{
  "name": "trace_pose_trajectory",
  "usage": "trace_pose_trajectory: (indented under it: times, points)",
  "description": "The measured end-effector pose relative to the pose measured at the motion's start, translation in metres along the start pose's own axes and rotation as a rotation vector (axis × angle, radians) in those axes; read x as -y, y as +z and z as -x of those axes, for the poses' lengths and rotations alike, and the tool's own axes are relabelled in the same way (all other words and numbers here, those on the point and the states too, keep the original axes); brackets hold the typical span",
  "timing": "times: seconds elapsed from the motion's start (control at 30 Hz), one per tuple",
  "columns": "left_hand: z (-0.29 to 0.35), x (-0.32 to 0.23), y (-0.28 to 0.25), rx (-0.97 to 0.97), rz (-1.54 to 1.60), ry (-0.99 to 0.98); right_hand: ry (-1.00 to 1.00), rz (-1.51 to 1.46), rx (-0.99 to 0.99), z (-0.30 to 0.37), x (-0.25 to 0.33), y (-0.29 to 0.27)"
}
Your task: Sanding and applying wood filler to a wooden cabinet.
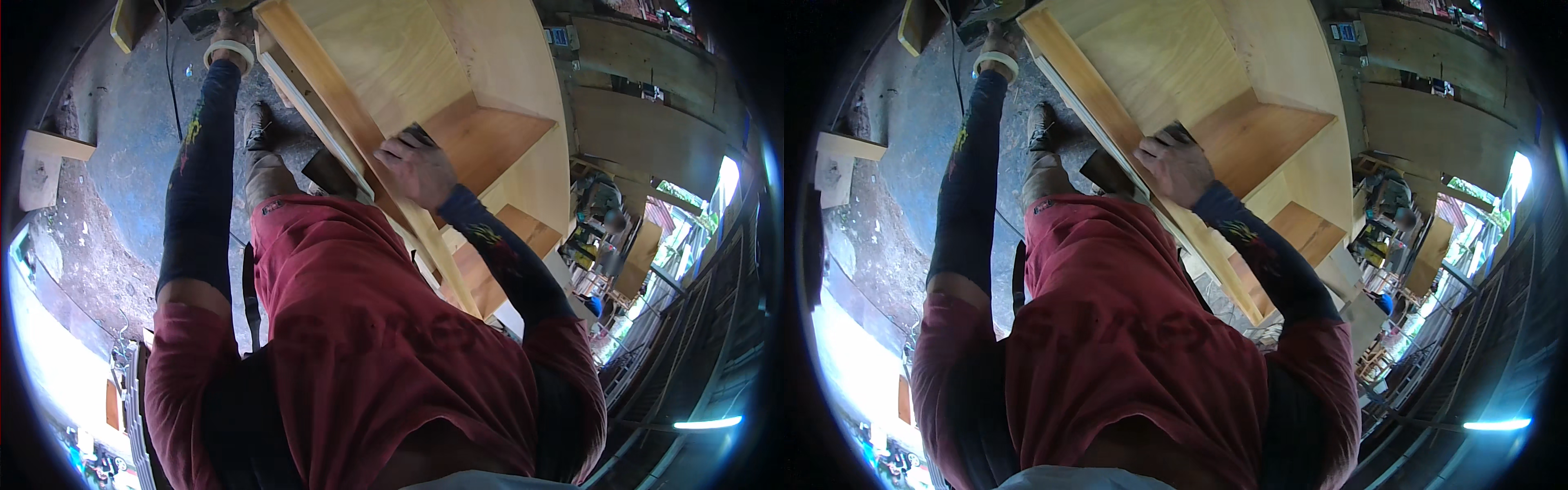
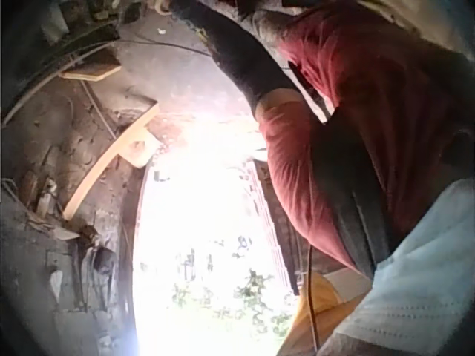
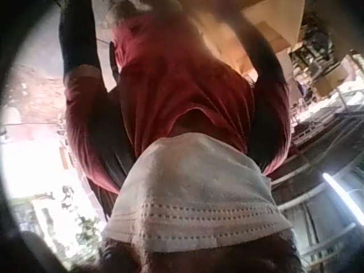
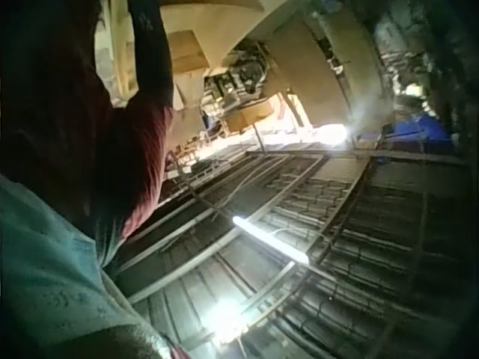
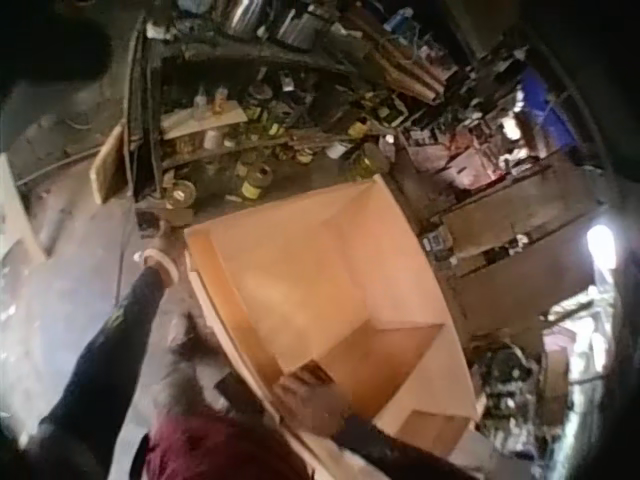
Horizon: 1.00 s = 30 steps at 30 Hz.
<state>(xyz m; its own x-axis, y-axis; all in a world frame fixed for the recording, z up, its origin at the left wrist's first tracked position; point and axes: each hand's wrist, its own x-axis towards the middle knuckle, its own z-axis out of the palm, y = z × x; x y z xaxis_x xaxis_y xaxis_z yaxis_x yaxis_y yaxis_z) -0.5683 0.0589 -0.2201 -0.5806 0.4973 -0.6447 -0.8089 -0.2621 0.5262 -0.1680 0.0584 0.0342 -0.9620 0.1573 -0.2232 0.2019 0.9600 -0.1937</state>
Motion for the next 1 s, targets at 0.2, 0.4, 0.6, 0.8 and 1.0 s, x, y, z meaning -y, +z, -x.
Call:
trace_pose_trajectory:
  times: [0.2,0.4,0.6,0.8,1.0]
  points:
    - [-0.025,-0.063,-0.053,-0.049,-0.07,0.249,0.016,-0.557,-0.291,0.002,0.093,-0.031]
    - [0.009,-0.064,-0.027,0.148,-0.114,0.176,0.122,-0.99,-0.322,-0.05,0.12,0.113]
    - [0.019,-0.089,-0.055,0.355,-0.217,0.081,0.131,-0.523,-0.502,-0.219,0.046,0.203]
    - [0.028,-0.087,-0.052,0.532,-0.2,-0.02,0.226,-0.153,-0.5,-0.309,-0.029,0.347]
    - [0.025,-0.093,-0.06,0.574,-0.799,0.66,0.247,-1.065,-0.653,-0.3,-0.003,0.301]
